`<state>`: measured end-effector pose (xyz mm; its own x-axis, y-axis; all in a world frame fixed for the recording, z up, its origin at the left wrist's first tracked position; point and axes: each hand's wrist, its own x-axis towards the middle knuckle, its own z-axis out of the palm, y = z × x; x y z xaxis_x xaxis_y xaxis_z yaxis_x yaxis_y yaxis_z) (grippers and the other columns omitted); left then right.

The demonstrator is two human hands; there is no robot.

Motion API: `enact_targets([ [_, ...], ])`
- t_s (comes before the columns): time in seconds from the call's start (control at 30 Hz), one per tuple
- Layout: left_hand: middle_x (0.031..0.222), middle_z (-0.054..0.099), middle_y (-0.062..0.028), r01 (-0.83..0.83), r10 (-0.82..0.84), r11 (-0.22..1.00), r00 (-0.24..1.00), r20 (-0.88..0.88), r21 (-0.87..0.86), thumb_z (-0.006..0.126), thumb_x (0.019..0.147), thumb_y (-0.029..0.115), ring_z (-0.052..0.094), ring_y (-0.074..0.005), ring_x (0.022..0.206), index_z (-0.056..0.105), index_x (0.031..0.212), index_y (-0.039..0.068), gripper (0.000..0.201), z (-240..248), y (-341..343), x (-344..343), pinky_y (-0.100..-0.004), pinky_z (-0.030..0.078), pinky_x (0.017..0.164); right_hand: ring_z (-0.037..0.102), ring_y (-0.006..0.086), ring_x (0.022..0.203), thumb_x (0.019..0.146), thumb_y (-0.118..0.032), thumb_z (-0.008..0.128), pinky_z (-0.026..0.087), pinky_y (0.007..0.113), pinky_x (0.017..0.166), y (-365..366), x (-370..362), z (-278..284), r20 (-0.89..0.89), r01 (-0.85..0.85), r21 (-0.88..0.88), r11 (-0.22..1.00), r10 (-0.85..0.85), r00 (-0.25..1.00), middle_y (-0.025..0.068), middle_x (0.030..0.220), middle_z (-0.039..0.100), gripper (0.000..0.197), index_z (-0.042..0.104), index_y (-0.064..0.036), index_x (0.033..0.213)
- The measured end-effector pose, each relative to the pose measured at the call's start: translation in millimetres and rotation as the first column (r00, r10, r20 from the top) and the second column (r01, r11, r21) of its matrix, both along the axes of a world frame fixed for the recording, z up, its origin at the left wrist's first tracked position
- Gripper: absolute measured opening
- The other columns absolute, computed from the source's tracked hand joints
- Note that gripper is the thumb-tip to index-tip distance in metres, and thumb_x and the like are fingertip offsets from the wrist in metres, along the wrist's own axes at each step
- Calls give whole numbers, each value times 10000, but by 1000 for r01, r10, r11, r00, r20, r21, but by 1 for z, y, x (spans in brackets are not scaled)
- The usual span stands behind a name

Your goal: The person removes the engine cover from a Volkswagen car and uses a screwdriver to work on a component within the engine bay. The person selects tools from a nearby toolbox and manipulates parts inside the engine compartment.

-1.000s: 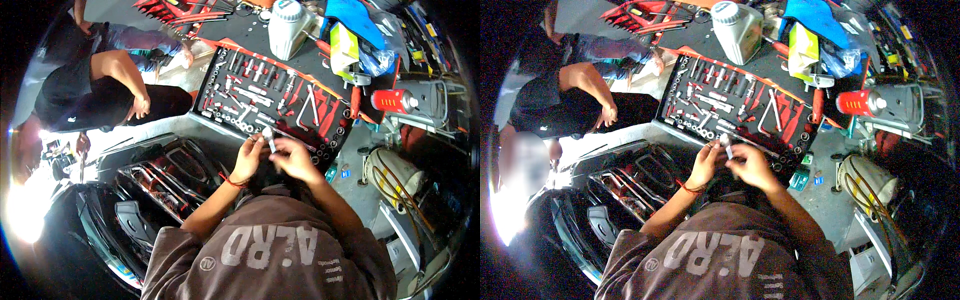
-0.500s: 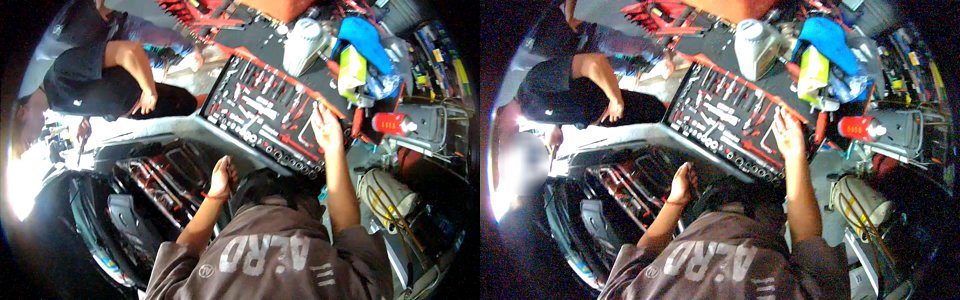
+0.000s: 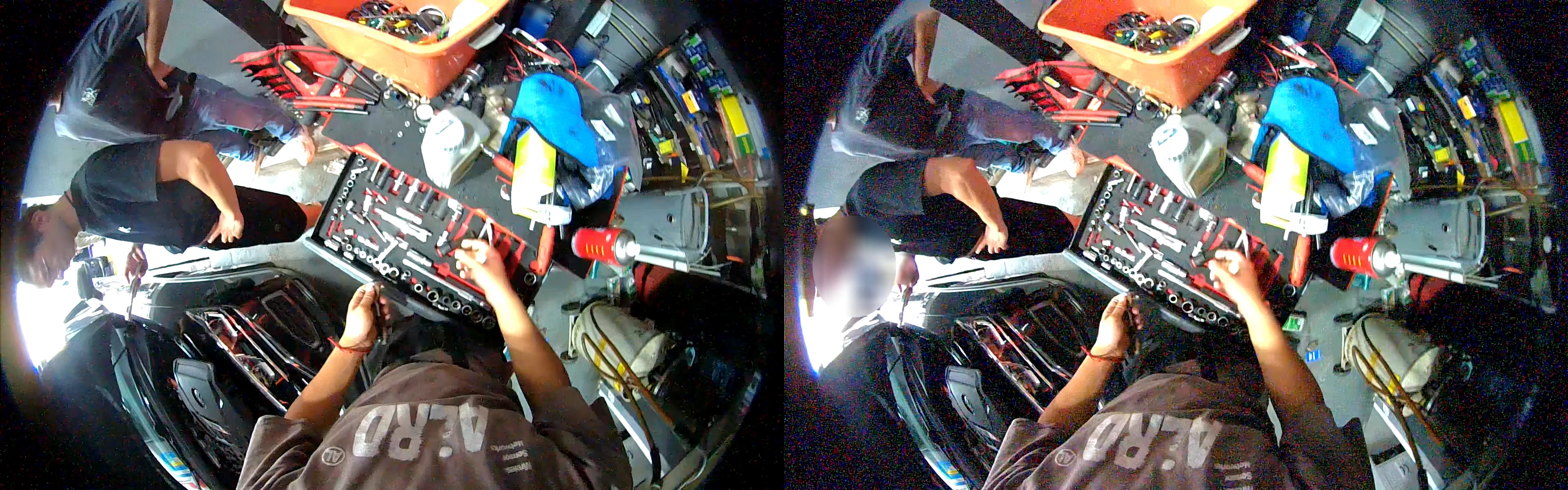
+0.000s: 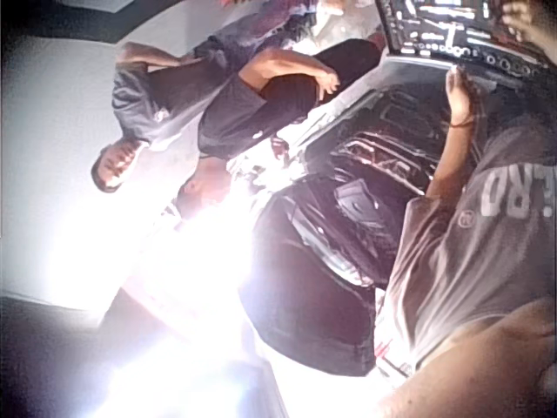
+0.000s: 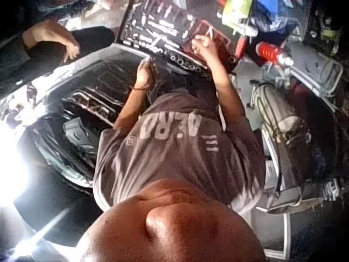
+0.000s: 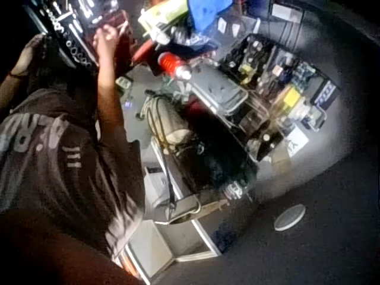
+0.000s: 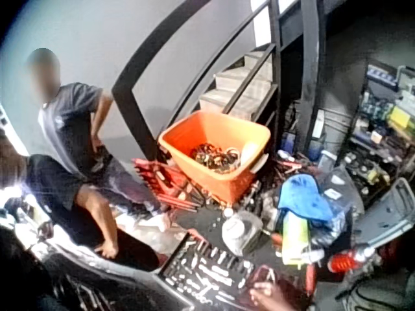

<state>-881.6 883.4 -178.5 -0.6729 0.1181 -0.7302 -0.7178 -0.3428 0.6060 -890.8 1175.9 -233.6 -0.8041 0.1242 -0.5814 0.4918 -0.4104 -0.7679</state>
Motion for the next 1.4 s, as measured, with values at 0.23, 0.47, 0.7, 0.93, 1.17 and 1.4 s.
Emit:
enact_targets([
  [0.23, 951, 681, -105, 130, -117, 979, 989, -90, 158, 473, 1047, 192, 679, -239, 895, 545, 1072, 55, 158, -2, 114, -52, -353, 553, 732, 679, 218, 809, 902, -216, 714, 534, 352, 729, -12, 31, 27, -40, -477, 115, 871, 484, 874, 88, 897, 683, 419, 557, -46, 1251],
  [0.47, 1009, 676, -104, 115, -214, 960, 889, -405, -255, 576, 966, 75, 650, -155, 858, 524, 1237, -18, 291, 3, 120, -89, -293, 521, 742, 595, 384, 1067, 778, -84, 717, 497, 442, 904, 49, 32, 49, -12, -114, 940, 322, 366, 931, 172, 1147, 611, 477, 576, -56, 1233],
  [0.7, 722, 568, 18, -267, -244, 861, 529, -812, -433, 619, 985, 131, 471, -54, 592, 612, 909, 31, 126, 125, 100, -286, -211, 381, 554, 499, 364, 1187, 725, -121, 730, 398, 483, 1029, 59, 31, 54, -65, -117, 928, 353, 464, 883, 180, 1243, 538, 498, 593, -61, 1199],
  [0.93, 797, 695, -159, -118, -842, 538, -104, -529, -834, 668, 878, 154, 700, -285, 728, 695, 904, 20, 139, 247, 204, -485, -368, 543, 682, 678, 300, 1016, 855, -149, 698, 533, 407, 887, 74, 30, 88, 88, -350, 672, 652, 400, 912, 158, 1093, 687, 376, 623, -27, 1203],
  [1.17, 808, 651, -117, 193, -607, 220, -740, -289, -956, 756, 706, 138, 658, -328, 818, 669, 800, 42, 160, 190, 269, -536, -438, 525, 720, 711, 257, 883, 922, -138, 618, 571, 369, 719, 63, 26, 151, 308, -346, 701, 624, 173, 935, 170, 1025, 705, 269, 657, -12, 1157],
  [1.4, 785, 651, -120, 226, -543, 207, -782, -304, -952, 746, 686, 115, 649, -319, 824, 673, 729, 46, 110, 174, 275, -560, -426, 519, 759, 691, 224, 801, 911, -102, 634, 556, 334, 633, 39, -23, 176, 267, -212, 699, 683, 26, 963, 133, 933, 702, 226, 648, 10, 1107],
])
